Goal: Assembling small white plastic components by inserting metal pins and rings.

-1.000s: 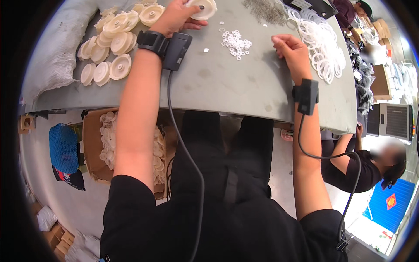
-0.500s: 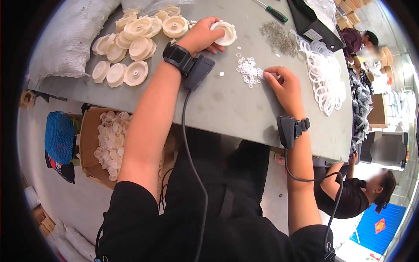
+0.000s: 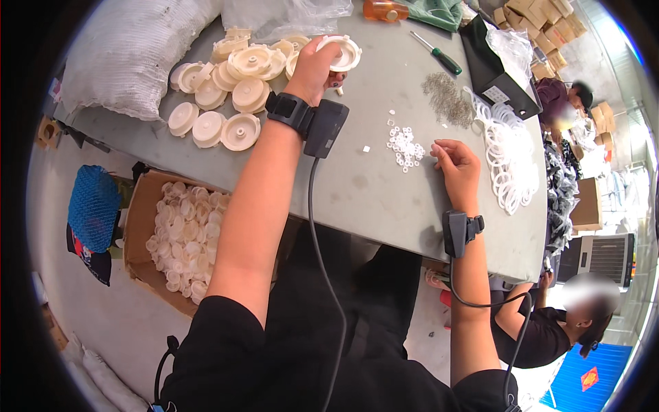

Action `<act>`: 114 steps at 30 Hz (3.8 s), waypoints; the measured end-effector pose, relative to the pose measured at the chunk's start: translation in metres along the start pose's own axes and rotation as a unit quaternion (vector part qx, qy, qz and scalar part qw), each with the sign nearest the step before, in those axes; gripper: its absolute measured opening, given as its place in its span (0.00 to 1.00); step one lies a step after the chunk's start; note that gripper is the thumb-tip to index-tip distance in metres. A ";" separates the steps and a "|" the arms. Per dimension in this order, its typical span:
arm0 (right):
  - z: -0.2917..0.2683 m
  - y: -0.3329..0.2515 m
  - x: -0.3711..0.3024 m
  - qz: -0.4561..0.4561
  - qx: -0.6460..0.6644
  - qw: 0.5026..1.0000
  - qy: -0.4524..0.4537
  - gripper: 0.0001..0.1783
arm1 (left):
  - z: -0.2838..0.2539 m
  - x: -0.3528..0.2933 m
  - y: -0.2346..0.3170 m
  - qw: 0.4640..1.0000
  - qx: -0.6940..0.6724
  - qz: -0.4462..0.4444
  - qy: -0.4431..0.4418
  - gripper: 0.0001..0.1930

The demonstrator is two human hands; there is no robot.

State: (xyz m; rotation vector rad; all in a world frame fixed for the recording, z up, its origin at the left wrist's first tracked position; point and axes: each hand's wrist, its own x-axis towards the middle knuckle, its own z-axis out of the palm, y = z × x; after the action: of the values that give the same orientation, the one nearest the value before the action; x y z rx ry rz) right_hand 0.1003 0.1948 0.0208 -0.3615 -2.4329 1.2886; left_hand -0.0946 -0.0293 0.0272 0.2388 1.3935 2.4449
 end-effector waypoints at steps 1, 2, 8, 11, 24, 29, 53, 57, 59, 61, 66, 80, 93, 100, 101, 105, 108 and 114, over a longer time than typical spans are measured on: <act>0.000 -0.002 0.000 0.007 0.014 1.000 0.011 0.07 | -0.001 0.000 -0.001 1.000 0.005 0.003 -0.005 0.16; 0.000 -0.003 0.001 0.004 0.011 1.000 0.011 0.07 | -0.002 -0.001 -0.001 1.000 0.002 0.007 -0.006 0.16; -0.009 0.005 0.017 0.027 -0.007 0.996 0.086 0.10 | 0.010 -0.011 0.002 0.991 0.105 -0.022 -0.082 0.16; -0.012 0.014 0.031 0.013 -0.064 0.993 0.100 0.13 | 0.013 -0.014 0.005 0.981 0.145 -0.044 -0.122 0.16; 0.002 0.021 0.054 -0.009 -0.131 0.984 0.117 0.13 | 0.020 -0.021 -0.003 0.939 0.218 -0.077 -0.256 0.22; 0.018 -0.031 0.027 -0.028 0.120 0.991 -0.042 0.09 | 0.032 -0.022 -0.020 0.911 0.208 -0.089 -0.346 0.27; 0.029 -0.040 0.024 -0.046 0.228 0.964 -0.131 0.12 | 0.047 -0.029 -0.030 0.916 0.274 -0.033 -0.290 0.19; 0.031 -0.036 0.024 -0.008 0.275 0.945 -0.175 0.12 | 0.047 -0.030 -0.030 0.909 0.284 -0.032 -0.304 0.19; 0.032 -0.033 0.023 0.002 0.289 0.942 -0.173 0.12 | 0.049 -0.032 -0.030 0.909 0.266 -0.031 -0.320 0.19; 0.031 -0.031 0.024 0.012 0.301 0.939 -0.167 0.11 | 0.052 -0.034 -0.028 0.905 0.273 -0.027 -0.324 0.20; 0.033 -0.022 0.026 0.010 0.283 0.951 -0.126 0.08 | 0.050 -0.025 -0.043 0.899 0.304 -0.005 -0.316 0.22; 0.050 -0.015 0.032 -0.060 0.188 0.980 -0.007 0.05 | 0.050 -0.032 -0.047 0.932 0.218 -0.080 -0.278 0.23; 0.037 -0.031 0.028 -0.017 0.064 0.997 0.038 0.16 | 0.070 -0.048 -0.044 0.941 0.222 -0.038 -0.253 0.16; 0.035 -0.021 0.037 -0.104 0.040 0.993 0.034 0.16 | 0.071 -0.049 -0.045 0.932 0.243 0.036 -0.266 0.20; 0.036 -0.020 0.038 -0.102 0.040 0.994 0.032 0.16 | 0.072 -0.049 -0.043 0.938 0.227 0.020 -0.260 0.21; 0.035 -0.025 0.038 -0.054 0.115 0.992 0.010 0.15 | 0.067 -0.043 -0.040 0.942 0.195 -0.023 -0.273 0.19; 0.037 -0.024 0.037 -0.049 0.139 0.989 0.004 0.14 | 0.064 -0.039 -0.037 0.933 0.201 -0.035 -0.296 0.18; 0.032 -0.020 0.039 -0.040 0.177 0.983 -0.007 0.14 | 0.065 -0.036 -0.033 0.948 0.149 -0.097 -0.265 0.17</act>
State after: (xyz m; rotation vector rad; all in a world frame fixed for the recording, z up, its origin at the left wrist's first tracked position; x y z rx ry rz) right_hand 0.0503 0.1746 0.0285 -0.1566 -2.1460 1.6510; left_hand -0.0354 0.0260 0.0321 0.7305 1.4399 1.8132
